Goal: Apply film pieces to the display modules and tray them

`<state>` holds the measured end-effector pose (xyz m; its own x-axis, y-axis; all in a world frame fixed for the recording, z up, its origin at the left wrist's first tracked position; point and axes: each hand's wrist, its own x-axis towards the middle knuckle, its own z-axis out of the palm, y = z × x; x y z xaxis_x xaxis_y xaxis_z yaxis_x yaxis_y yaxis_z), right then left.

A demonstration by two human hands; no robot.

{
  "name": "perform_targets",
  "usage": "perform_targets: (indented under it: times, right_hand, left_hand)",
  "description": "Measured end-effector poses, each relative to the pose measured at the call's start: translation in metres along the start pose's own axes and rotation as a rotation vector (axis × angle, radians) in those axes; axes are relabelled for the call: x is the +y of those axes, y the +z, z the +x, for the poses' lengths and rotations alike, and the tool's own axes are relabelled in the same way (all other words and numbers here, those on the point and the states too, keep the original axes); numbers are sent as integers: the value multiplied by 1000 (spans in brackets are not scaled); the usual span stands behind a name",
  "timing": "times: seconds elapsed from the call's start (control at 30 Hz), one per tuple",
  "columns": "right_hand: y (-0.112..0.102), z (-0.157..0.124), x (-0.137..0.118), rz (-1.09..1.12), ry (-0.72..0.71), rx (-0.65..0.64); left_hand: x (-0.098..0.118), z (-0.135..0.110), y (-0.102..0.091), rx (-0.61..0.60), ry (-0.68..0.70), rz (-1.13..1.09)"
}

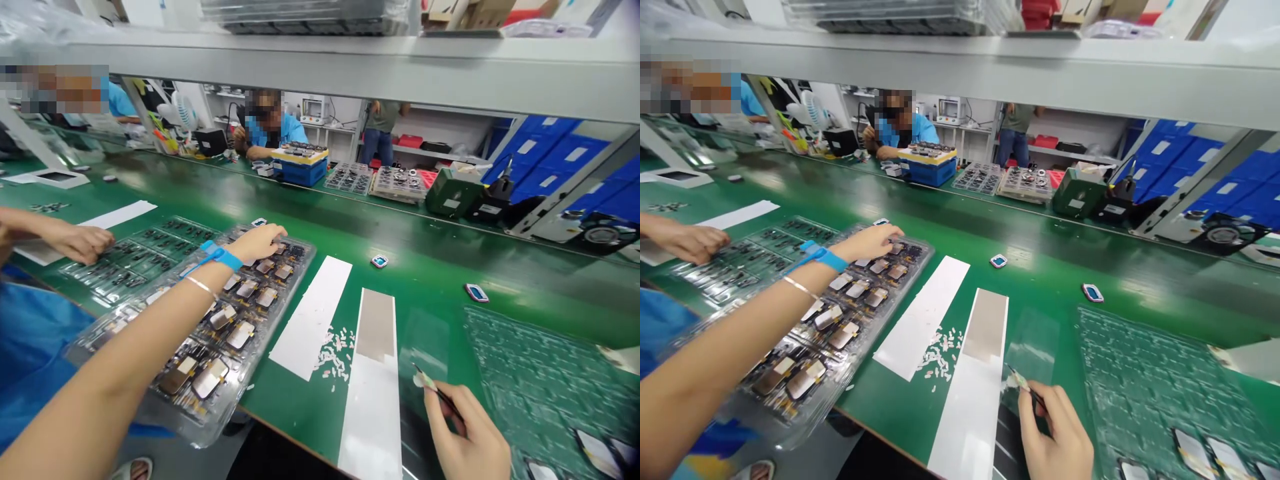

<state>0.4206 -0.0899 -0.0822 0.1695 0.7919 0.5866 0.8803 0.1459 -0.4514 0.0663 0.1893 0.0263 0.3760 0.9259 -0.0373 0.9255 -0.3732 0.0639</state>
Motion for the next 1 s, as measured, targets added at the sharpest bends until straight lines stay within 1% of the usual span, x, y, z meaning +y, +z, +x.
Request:
perform_targets:
  times: [0.07,0.13,0.23,0.3,0.4,0.5,0.57,0.63,0.73,0.77,0.83,0.9,0.97,1.0]
  right_hand:
    - [-1,-2,1,11,-2,10]
    - [-1,-3,1,22,2,23]
    - [-2,-3,-1,31,15,37]
    - [-3,-2,-2,41,17,38]
    - [-3,-2,-1,67,36,33]
    - [-4,-2,-1,129,77,30]
    - [-5,-3,-3,198,139,35]
    - [-6,-3,-6,266,202,54]
    - [-8,-2,-6,307,204,116]
    - [-9,-2,-5,326,208,138]
    - [-11,-2,-3,419,277,168]
    - [-12,-3,-3,548,386,172]
    - [-13,-4,-4,635,464,143]
    - [-12,-5,-6,660,483,125]
  left_hand:
    - [-9,19,5,-75,36,-1]
    - [-14,32,7,-157,64,5]
    - [-16,43,5,-267,83,24]
    - [-14,49,0,-317,78,44]
    - [-10,53,-13,-346,70,74]
    - [4,44,-31,-294,90,89]
    - [23,29,-42,-230,140,76]
    - [52,5,-51,-187,226,37]
    - [104,-47,-56,-170,389,-35]
    - [121,-67,-54,-162,477,-55]
    - [152,-107,-44,-123,624,-77]
    - [176,-140,-28,-113,789,-55]
    - [192,-163,-9,-175,879,-79]
    - [198,-170,0,-182,898,-109]
